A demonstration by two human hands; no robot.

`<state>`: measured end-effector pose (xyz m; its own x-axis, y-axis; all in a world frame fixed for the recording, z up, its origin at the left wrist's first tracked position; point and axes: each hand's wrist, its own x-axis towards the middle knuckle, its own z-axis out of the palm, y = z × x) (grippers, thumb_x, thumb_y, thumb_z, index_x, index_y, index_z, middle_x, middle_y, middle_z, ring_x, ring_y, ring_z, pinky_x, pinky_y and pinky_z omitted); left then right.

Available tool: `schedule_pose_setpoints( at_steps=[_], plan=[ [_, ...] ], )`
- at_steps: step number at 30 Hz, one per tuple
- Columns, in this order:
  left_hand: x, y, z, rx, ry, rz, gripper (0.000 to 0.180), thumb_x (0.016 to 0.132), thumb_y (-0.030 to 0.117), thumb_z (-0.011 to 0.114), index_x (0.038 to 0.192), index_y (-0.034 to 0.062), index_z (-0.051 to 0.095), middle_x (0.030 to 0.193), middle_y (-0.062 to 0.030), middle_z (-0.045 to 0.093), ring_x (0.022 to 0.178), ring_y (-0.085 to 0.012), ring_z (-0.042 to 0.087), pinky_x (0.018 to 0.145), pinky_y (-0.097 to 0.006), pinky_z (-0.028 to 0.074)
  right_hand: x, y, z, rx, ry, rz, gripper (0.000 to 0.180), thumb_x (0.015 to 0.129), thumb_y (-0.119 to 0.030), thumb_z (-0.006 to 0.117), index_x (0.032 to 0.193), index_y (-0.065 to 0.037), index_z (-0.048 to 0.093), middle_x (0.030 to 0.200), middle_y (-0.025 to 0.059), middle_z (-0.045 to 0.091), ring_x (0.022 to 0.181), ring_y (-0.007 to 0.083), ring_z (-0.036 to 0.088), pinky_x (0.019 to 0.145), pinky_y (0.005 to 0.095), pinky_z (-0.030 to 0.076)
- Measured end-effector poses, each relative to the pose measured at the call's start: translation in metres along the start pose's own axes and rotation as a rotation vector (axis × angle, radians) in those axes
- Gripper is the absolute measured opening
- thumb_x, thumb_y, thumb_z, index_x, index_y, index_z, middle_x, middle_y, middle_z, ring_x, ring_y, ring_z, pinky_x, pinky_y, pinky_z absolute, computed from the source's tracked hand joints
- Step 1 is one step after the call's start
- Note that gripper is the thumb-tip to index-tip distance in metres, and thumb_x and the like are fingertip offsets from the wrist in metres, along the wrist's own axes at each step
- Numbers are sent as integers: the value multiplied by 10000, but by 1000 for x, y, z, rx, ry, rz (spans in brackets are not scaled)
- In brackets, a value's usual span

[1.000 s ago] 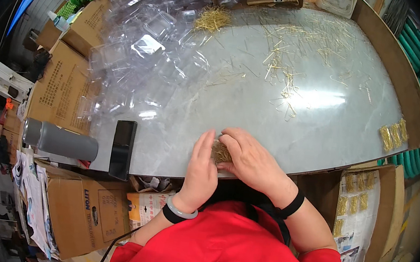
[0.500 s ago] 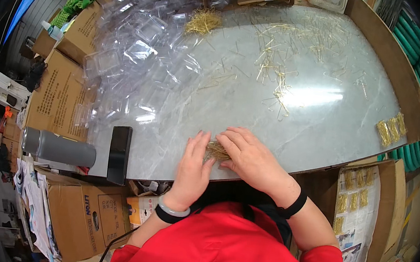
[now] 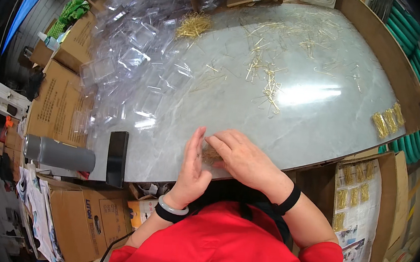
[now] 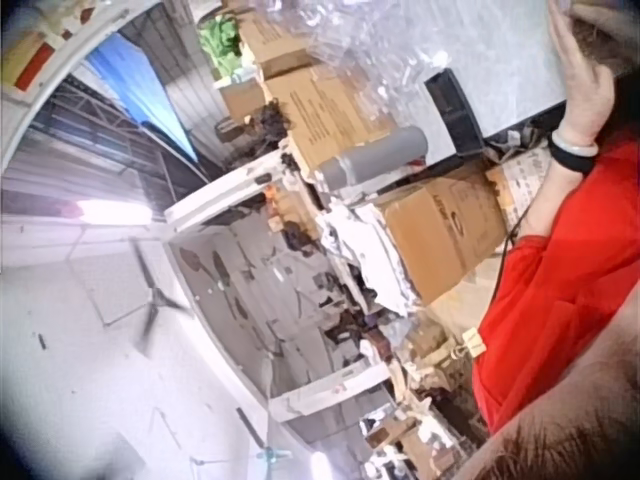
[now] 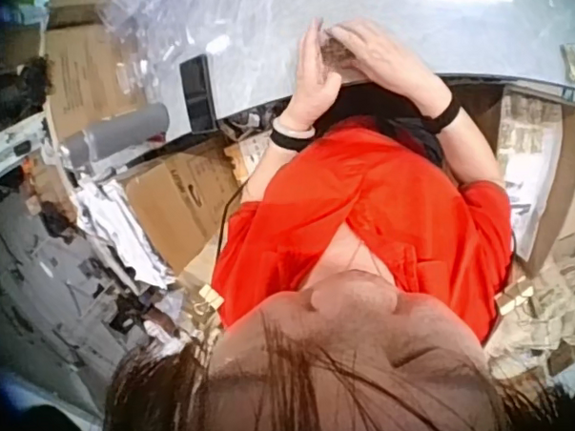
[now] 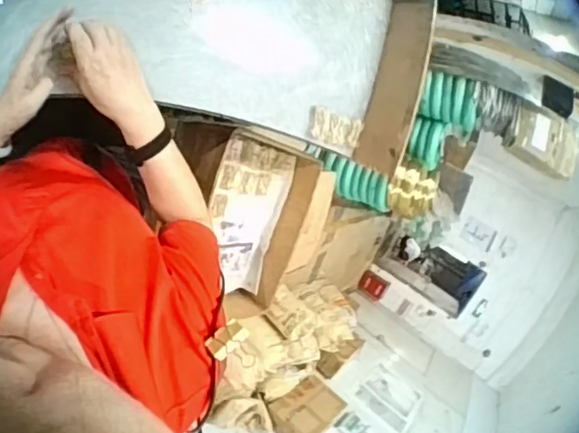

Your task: Sorting small metal pins into plastic trays and placing the trays in a box.

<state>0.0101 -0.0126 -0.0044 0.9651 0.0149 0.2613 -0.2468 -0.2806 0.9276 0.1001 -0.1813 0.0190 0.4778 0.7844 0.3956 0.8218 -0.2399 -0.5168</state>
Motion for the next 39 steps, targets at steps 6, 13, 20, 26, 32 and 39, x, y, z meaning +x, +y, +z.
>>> schedule_pose_setpoints(
  at_steps=[6,13,20,26,32,39],
  plan=[
    [1,10,-16,683,-122,15,788,866,-11,599,1539,-73,193,1559,-271,264,1505,-444,169,1193,-615,137,-6,10,-9,-48,19,-10,602,776,-156,791,1306,-37,533,1265,161,563,1209,346,545,1027,420,459],
    [10,0,-5,512,-195,56,721,904,33,608,1523,-59,249,1519,-282,333,1464,-449,275,1215,-564,161,-11,10,1,25,18,46,618,786,-178,793,1316,-33,510,1303,172,536,1198,366,547,1025,414,464],
    [15,11,0,591,-168,119,677,887,72,670,1468,-58,347,1443,-265,405,1403,-474,344,1193,-563,233,-40,-4,8,399,368,362,633,798,27,585,1402,28,395,1423,233,407,1343,397,416,1151,431,332],
    [17,3,6,651,-180,165,586,898,46,665,1422,-50,420,1382,-250,417,1379,-463,366,1139,-530,334,-21,-27,30,547,419,474,762,747,101,450,1488,45,281,1516,251,299,1447,405,293,1215,441,238],
    [12,3,8,649,-64,132,536,914,36,648,1407,-41,450,1343,-239,442,1346,-462,397,1090,-507,383,-39,-28,17,874,528,556,789,735,165,374,1506,21,290,1488,158,294,1491,278,238,1248,427,177],
    [13,2,9,687,-32,193,467,893,32,664,1329,-26,506,1346,-224,463,1323,-462,422,1092,-528,374,-35,-33,24,960,509,583,753,778,154,445,1503,12,299,1495,167,294,1457,294,304,1223,425,267]
  ],
)
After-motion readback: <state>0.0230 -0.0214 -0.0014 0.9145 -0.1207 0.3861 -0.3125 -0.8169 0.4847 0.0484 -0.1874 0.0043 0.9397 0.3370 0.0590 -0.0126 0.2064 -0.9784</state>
